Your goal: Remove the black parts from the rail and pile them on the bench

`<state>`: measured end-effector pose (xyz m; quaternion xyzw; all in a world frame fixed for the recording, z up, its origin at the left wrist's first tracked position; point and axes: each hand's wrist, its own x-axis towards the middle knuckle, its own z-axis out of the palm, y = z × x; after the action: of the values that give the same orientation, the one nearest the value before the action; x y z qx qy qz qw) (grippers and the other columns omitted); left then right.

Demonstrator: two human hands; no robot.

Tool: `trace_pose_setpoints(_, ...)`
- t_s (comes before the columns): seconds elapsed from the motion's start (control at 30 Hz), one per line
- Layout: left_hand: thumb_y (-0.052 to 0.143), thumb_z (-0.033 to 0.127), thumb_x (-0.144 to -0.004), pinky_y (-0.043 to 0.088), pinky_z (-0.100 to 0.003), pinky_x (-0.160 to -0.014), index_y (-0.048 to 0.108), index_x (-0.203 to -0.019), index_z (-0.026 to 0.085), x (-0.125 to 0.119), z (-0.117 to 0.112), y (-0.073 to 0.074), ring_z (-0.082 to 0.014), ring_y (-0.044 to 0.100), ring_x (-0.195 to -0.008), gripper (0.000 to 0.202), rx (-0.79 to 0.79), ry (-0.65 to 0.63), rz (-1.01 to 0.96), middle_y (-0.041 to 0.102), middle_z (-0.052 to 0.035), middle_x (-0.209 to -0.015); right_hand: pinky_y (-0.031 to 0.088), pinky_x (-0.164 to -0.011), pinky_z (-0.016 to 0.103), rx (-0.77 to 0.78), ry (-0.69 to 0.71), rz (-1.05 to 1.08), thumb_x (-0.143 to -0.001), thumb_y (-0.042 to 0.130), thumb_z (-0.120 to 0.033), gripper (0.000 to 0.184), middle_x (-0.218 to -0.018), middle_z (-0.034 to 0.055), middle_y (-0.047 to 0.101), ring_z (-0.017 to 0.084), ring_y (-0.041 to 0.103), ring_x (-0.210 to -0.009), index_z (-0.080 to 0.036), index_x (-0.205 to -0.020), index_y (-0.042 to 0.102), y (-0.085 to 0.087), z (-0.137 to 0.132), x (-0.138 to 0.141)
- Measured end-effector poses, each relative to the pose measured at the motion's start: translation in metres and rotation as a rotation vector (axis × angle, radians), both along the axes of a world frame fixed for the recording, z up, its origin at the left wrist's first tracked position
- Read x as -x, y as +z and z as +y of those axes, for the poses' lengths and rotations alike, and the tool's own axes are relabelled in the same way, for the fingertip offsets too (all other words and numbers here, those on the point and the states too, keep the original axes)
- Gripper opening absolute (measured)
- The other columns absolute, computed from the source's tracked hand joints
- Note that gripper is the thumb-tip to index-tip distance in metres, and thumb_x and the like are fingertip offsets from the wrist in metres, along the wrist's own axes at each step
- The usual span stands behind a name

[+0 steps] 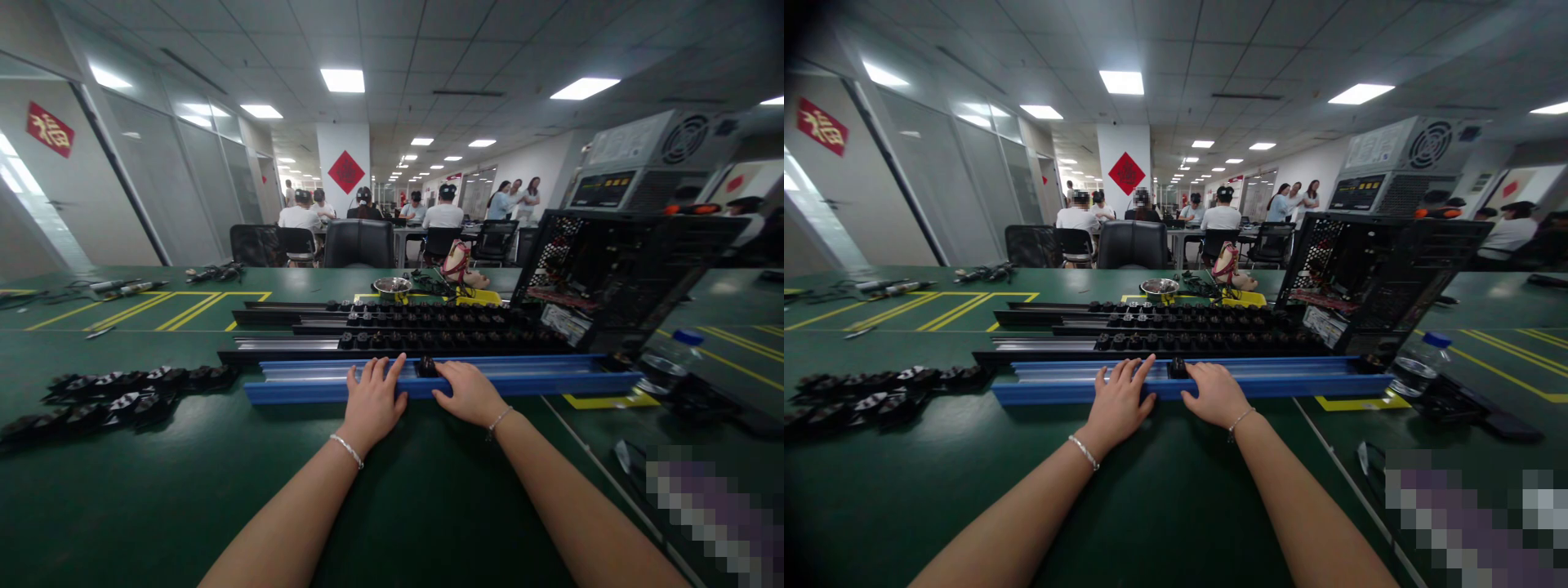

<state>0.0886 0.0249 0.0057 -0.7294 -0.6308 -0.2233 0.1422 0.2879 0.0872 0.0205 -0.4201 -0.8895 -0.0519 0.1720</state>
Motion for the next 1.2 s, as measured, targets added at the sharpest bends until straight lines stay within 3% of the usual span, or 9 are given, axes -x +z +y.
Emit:
trace_pose_setpoints(0.67, 0.048, 0.040, -0.082, 0.022, -0.058, -0.101, 0.023, -0.139, 0.040, 0.001, -0.001, 0.001, -0.0271, 0.035, -0.125, 0.063, 0.023, -0.007, 0.036, 0.045, -0.0065, -0.134, 0.032, -0.094, 0.034, 0.037, -0.035, -0.093, -0.071, 0.044, -0.017, 0.058, -0.112, 0.0126, 0.060, 0.022, 0.051, -0.104, -0.009, -0.128, 0.045, 0.000, -0.013, 0.022)
trace_pose_setpoints(1.2, 0.051, 0.039, -0.080, 0.020, -0.058, -0.101, 0.023, -0.138, 0.045, -0.001, -0.002, 0.004, -0.0286, 0.033, -0.126, 0.064, 0.066, 0.002, 0.049, 0.043, -0.0069, -0.135, 0.027, -0.095, 0.035, 0.031, -0.085, -0.115, -0.071, 0.043, -0.016, 0.062, -0.119, 0.0143, 0.058, 0.023, 0.049, -0.106, -0.006, -0.132, 0.040, -0.002, -0.020, 0.037)
